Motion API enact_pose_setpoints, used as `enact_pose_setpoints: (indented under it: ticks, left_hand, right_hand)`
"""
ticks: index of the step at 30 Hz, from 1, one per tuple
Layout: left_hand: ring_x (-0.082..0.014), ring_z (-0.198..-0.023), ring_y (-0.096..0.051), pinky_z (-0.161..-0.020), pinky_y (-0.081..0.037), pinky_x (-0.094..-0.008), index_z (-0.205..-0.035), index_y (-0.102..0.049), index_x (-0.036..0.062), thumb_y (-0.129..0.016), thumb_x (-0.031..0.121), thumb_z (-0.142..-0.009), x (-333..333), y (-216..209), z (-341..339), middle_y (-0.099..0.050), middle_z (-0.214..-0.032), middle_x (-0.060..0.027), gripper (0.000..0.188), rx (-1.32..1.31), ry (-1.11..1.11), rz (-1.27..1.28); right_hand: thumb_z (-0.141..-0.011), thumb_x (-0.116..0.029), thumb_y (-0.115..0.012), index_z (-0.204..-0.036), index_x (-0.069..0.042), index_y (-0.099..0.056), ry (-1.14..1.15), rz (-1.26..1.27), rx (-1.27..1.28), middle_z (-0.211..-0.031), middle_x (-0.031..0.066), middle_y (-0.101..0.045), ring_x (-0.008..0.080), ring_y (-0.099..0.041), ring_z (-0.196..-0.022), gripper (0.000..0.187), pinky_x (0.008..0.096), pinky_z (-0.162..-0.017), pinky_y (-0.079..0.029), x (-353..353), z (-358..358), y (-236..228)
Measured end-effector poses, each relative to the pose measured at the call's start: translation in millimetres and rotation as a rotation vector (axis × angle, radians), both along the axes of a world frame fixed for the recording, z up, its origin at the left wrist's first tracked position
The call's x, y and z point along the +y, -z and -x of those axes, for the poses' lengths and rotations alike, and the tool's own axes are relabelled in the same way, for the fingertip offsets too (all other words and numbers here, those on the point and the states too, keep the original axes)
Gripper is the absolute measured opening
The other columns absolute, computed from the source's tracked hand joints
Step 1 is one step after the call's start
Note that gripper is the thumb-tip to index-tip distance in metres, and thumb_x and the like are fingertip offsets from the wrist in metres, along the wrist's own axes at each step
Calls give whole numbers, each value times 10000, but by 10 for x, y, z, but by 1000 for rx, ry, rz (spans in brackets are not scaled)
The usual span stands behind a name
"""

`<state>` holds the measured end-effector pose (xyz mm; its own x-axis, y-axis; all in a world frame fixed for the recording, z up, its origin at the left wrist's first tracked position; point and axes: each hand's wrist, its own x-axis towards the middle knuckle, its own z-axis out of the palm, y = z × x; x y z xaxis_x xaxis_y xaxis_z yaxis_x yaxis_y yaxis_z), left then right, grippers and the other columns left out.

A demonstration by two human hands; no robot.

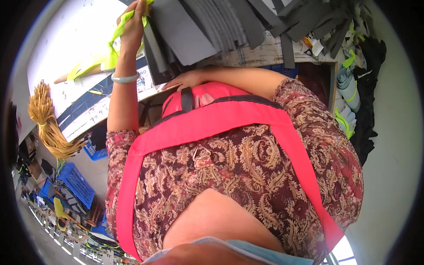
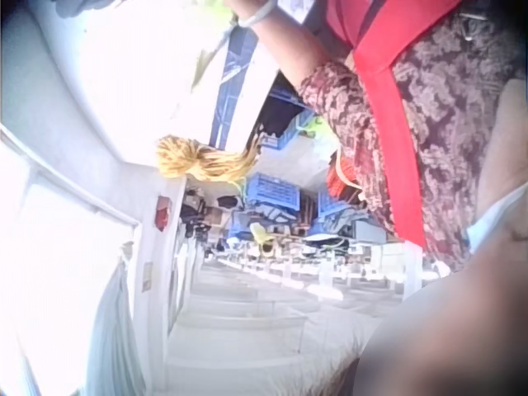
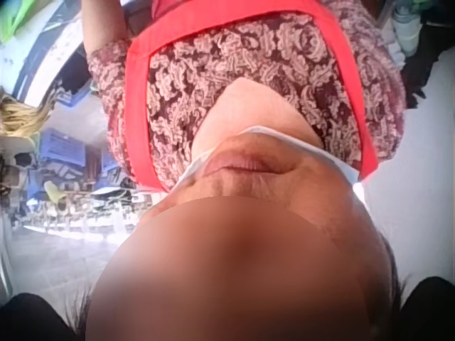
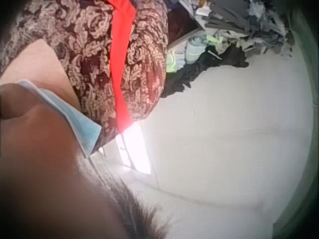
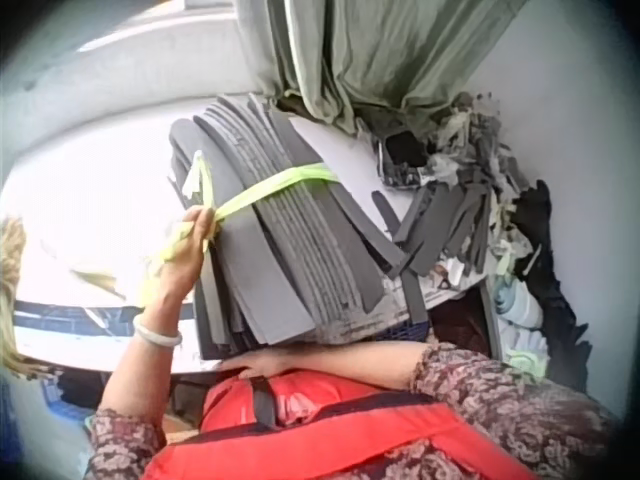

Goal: Bundling and tying gray foam parts with yellow straps on a workbench.

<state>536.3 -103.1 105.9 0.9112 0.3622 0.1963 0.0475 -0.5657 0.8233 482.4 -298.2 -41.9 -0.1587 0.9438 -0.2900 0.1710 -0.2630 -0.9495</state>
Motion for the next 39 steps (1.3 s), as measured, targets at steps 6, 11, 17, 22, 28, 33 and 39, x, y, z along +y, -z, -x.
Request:
enact_pose_setpoints:
  ticks: [6,11,17,22,28,33,39]
  left_hand:
    - [-145,-721,-596,-682,-458,-264,-941,-651,6,-546,209,-921,242,521,31,-655,-802,-77,230,-241,85,365]
    - [-116,-746,-585,-701,-452,-241,-946,-651,-8,-532,208,-932,252,505,80,-657,-808,-50,247,-185,118,373]
    - [-107,-755,-565,-718,-443,-240,-978,-634,-22,-527,222,-938,288,557,37,-653,-826,-55,269,-169,60,496]
    - [-111,-746,-565,-711,-443,-243,-961,-630,-21,-518,224,-943,306,549,14,-651,-811,-56,270,-196,86,495]
    - [-107,-677,-550,-630,-432,-243,-903,-624,-19,-522,187,-938,284,482,-11,-625,-731,-52,232,-265,48,377]
    - [-108,-709,-548,-665,-433,-251,-959,-622,-23,-507,191,-946,216,610,-59,-632,-785,-55,243,-270,55,382]
    - [-173,-814,-583,-746,-456,-280,-982,-584,4,-456,197,-964,292,553,-54,-619,-905,-97,232,-313,85,793]
  right_hand:
    - [-850,-121,-477,-1369,-215,-404,151,81,-140,-1233,157,-539,273,-557,-1017,532,341,-900,-415,132,-5,-138]
    - [-853,-146,-501,-1387,-149,-369,59,44,-71,-1249,185,-528,254,-522,-1104,551,326,-953,-380,36,-120,4]
    - [-880,-270,-523,-1347,-121,-417,-4,153,-13,-1270,132,-528,236,-503,-1152,501,318,-982,-372,-507,-394,-950]
    - [-880,-175,-480,-1300,-74,-447,-151,549,-671,-1178,151,-582,338,-578,-1025,433,360,-906,-439,-603,-704,-1706]
    - [-868,-119,-557,-1123,-39,-602,309,46,-278,-964,91,-659,160,-620,-872,272,299,-770,-489,-162,-651,-2312]
    - [-875,-183,-565,-1111,-1,-588,716,-107,-678,-857,68,-640,107,-579,-690,298,267,-643,-503,691,-1401,-2177]
    - [-925,-194,-476,-1026,-5,-580,632,-232,-614,-909,66,-641,104,-589,-826,239,264,-753,-484,1103,-1560,-1846]
